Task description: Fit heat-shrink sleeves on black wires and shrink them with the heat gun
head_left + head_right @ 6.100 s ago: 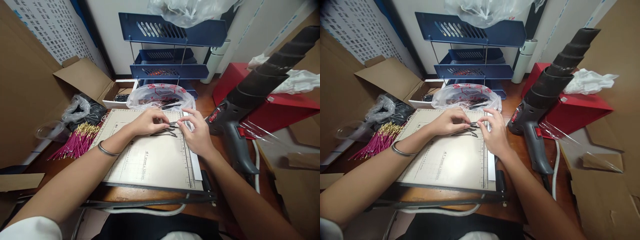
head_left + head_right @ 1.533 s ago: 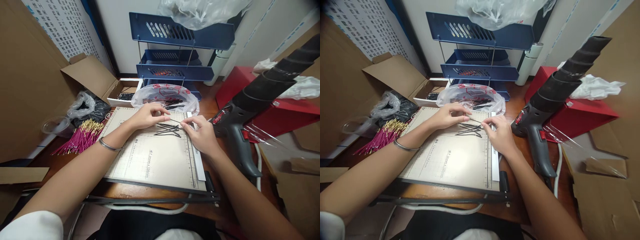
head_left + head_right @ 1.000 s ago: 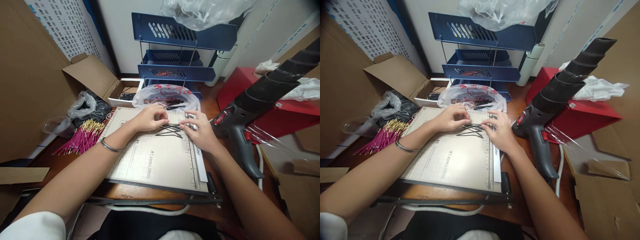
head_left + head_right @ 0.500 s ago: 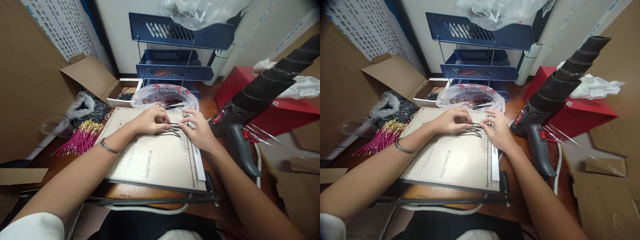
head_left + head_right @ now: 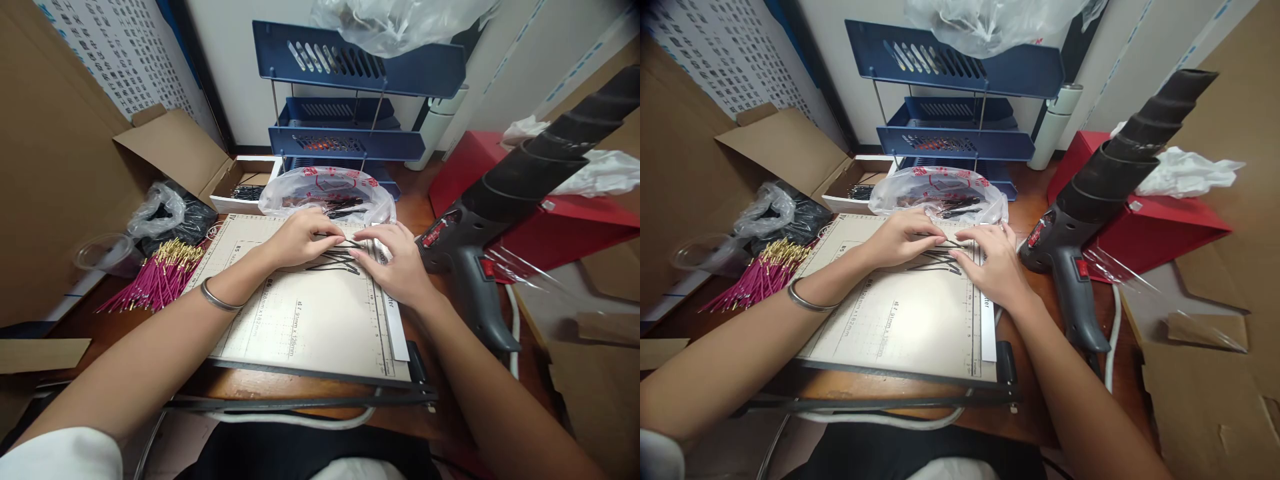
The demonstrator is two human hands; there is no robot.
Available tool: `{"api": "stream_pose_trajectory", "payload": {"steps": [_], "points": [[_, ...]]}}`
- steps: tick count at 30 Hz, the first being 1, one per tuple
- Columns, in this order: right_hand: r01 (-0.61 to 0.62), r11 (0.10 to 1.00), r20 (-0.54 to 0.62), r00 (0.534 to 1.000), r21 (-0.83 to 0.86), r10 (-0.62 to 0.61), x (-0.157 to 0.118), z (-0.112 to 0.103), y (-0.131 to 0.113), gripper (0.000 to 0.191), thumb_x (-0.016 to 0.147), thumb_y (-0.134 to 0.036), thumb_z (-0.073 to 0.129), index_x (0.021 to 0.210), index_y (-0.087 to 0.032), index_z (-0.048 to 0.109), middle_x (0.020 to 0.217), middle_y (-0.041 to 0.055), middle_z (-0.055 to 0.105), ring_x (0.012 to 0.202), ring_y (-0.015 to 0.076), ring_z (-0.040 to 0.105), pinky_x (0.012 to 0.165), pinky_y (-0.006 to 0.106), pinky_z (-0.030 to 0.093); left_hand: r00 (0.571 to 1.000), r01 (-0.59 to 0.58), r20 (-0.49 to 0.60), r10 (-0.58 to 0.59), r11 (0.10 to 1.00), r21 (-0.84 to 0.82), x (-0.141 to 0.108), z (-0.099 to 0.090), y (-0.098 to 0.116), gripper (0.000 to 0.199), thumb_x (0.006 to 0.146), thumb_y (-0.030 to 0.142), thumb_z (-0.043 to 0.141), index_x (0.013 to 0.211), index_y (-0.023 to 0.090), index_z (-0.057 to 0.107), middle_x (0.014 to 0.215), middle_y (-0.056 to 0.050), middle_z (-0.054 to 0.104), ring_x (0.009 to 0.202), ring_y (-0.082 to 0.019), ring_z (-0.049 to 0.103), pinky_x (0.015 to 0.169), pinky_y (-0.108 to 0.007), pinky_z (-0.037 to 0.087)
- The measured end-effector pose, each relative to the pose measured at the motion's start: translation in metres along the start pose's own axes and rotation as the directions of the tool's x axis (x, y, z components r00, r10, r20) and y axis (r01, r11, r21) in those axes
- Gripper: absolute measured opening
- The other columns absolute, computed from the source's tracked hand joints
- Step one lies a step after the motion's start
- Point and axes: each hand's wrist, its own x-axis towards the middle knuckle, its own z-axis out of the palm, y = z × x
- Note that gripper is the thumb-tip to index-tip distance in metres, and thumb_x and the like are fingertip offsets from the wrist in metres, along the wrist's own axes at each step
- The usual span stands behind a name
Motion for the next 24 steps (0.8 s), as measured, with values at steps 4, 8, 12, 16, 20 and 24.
{"api": "stream_pose_trajectory", "payload": {"steps": [4, 8, 12, 16, 20, 24], "points": [[-0.006, 1.000, -0.013, 1.000, -0.023, 0.006, 0.0000, -0.0002, -0.0036, 0.007, 0.092, -0.035, 0.070, 0.091, -0.029, 0.074, 0.095, 0.0022, 0.080, 0.097, 0.0267, 0.069, 0.115, 0.058, 0.036, 1.000, -0.007, 0.006, 0.007, 1.000, -0.011, 0.0015, 0.0015, 0.0043, 0.022, 0.098, 0.031, 0.063, 0.094, 0.020, 0.081, 0.080, -0.006, 0.077, 0.077, -0.018, 0.065, 0.080, -0.033, 0.049], [0.007, 1.000, -0.041, 0.999, -0.021, -0.008, 0.0001, 0.0003, -0.0026, 0.009, 0.093, -0.030, 0.067, 0.088, -0.028, 0.075, 0.089, 0.0023, 0.079, 0.091, 0.0253, 0.068, 0.107, 0.052, 0.043, 1.000, -0.012, 0.004, 0.012, 1.000, -0.011, 0.0024, 0.0025, 0.0058, 0.021, 0.098, 0.030, 0.063, 0.094, 0.020, 0.081, 0.080, -0.006, 0.077, 0.077, -0.018, 0.065, 0.081, -0.033, 0.050], [0.044, 0.999, -0.029, 0.999, -0.011, -0.044, -0.0001, 0.0005, -0.0006, 0.012, 0.094, -0.028, 0.065, 0.093, -0.026, 0.077, 0.087, 0.0040, 0.079, 0.087, 0.0248, 0.068, 0.097, 0.048, 0.048, 1.000, -0.006, -0.005, 0.006, 1.000, -0.009, 0.0021, 0.0031, 0.0054, 0.021, 0.098, 0.030, 0.064, 0.095, 0.020, 0.082, 0.079, -0.006, 0.076, 0.077, -0.018, 0.065, 0.079, -0.032, 0.049], [0.054, 0.998, -0.027, 0.998, -0.017, -0.055, -0.0004, 0.0008, 0.0002, 0.010, 0.093, -0.030, 0.067, 0.092, -0.026, 0.077, 0.088, 0.0037, 0.080, 0.087, 0.0247, 0.069, 0.099, 0.048, 0.047, 0.999, -0.025, -0.024, 0.025, 1.000, -0.012, 0.0018, 0.0038, 0.0051, 0.020, 0.097, 0.029, 0.065, 0.093, 0.019, 0.082, 0.075, -0.006, 0.075, 0.074, -0.017, 0.064, 0.076, -0.031, 0.048], [0.044, 0.999, -0.026, 0.999, -0.013, -0.044, 0.0003, 0.0004, -0.0005, 0.009, 0.092, -0.030, 0.069, 0.086, -0.027, 0.075, 0.084, 0.0027, 0.078, 0.086, 0.0247, 0.068, 0.096, 0.047, 0.048, 0.999, -0.046, -0.015, 0.045, 0.999, -0.025, 0.0020, 0.0043, 0.0049, 0.019, 0.096, 0.028, 0.067, 0.092, 0.019, 0.082, 0.073, -0.005, 0.075, 0.071, -0.017, 0.063, 0.075, -0.031, 0.047], [0.039, 0.999, 0.004, 0.999, -0.015, -0.039, 0.0007, -0.0001, -0.0002, 0.011, 0.093, -0.029, 0.068, 0.085, -0.027, 0.075, 0.082, 0.0026, 0.076, 0.085, 0.0242, 0.066, 0.094, 0.046, 0.047, 0.999, -0.037, 0.034, 0.039, 0.997, -0.064, 0.0029, 0.0041, 0.0052, 0.015, 0.094, 0.028, 0.069, 0.092, 0.019, 0.082, 0.076, -0.005, 0.075, 0.072, -0.016, 0.064, 0.075, -0.031, 0.048]]}}
